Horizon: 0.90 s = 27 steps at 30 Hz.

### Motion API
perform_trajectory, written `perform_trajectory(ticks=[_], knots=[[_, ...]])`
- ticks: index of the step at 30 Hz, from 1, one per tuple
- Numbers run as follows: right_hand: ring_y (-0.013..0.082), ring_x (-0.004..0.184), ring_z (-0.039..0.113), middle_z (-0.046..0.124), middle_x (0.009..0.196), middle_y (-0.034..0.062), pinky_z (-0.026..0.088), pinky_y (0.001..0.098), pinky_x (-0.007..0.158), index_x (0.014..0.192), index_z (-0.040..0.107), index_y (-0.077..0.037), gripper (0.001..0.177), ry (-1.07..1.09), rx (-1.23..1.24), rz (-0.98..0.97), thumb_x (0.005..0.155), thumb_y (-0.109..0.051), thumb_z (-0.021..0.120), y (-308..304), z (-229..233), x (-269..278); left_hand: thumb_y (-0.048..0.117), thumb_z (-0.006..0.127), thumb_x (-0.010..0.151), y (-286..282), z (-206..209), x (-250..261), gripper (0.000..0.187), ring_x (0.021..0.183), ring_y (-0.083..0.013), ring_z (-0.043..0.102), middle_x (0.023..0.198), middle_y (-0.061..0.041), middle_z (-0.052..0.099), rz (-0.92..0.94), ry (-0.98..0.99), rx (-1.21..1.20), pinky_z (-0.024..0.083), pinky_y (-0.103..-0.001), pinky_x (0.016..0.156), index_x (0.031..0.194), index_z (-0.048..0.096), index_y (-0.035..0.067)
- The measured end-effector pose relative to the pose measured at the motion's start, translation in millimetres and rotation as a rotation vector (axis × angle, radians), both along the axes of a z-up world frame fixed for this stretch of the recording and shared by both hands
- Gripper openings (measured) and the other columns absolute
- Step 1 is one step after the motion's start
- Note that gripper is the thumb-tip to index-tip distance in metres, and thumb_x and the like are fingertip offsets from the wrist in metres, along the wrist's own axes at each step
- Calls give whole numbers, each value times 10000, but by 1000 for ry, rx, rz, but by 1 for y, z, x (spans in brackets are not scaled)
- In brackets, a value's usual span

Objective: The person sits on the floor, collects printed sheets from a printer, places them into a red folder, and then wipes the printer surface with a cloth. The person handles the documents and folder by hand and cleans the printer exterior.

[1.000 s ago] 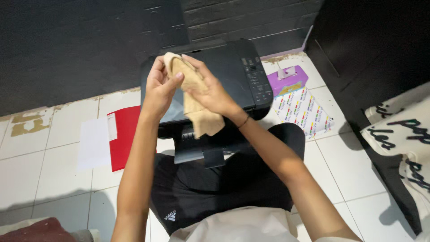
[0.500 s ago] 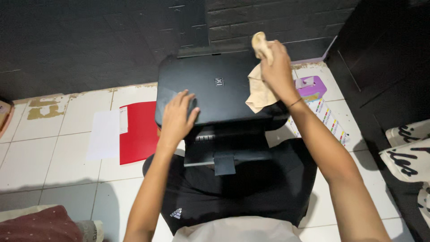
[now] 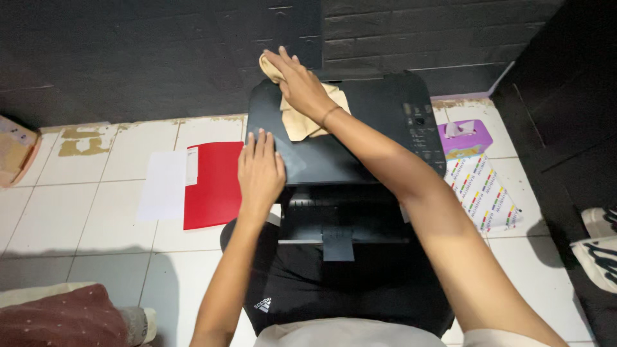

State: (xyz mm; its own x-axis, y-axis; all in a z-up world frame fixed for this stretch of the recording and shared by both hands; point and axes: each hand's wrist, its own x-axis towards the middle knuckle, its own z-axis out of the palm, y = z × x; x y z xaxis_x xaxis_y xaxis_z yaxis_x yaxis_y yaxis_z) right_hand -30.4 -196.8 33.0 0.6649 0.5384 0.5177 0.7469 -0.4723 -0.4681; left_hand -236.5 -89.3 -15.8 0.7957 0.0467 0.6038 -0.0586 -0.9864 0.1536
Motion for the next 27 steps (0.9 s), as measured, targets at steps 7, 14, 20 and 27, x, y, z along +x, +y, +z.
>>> perform_trajectory(ticks=[7, 14, 20, 27], knots=[[537, 1401, 329, 399, 1563, 241, 289, 610, 1081, 1394, 540, -109, 503, -99, -244, -3, 894, -102, 589, 50, -28, 24, 152, 552, 904, -11, 9, -17, 700, 1504, -455, 252, 1580, -331, 302, 158, 26, -297, 199, -555, 1219, 1492, 315, -145], [437, 1180, 597, 670, 1248, 220, 491, 477, 1009, 1299, 640, -58, 439, -59, -153, 181, 865, -9, 598, 45, -28, 21, -3, 467, 897, -4, 0, -19, 753, 1551, -498, 160, 1625, -415, 148, 61, 65, -446, 127, -564, 1268, 1533, 118, -204], [351, 1151, 656, 695, 1238, 169, 541, 433, 949, 1264, 649, -26, 360, -58, -160, 309, 920, 27, 556, 36, -20, -12, -10, 475, 897, 0, -1, -16, 754, 1550, -510, 149, 1610, -436, 134, 60, 101, -395, 126, -574, 1265, 1524, 110, -214], [340, 1312, 571, 639, 1364, 158, 513, 431, 991, 1309, 646, -48, 427, -55, -184, 465, 888, -60, 576, 16, -17, -68, -39, 468, 891, 1, -2, -19, 824, 1564, -529, 32, 1618, -464, 5, 19, 81, -472, 65, -587, 1274, 1521, -24, -240]])
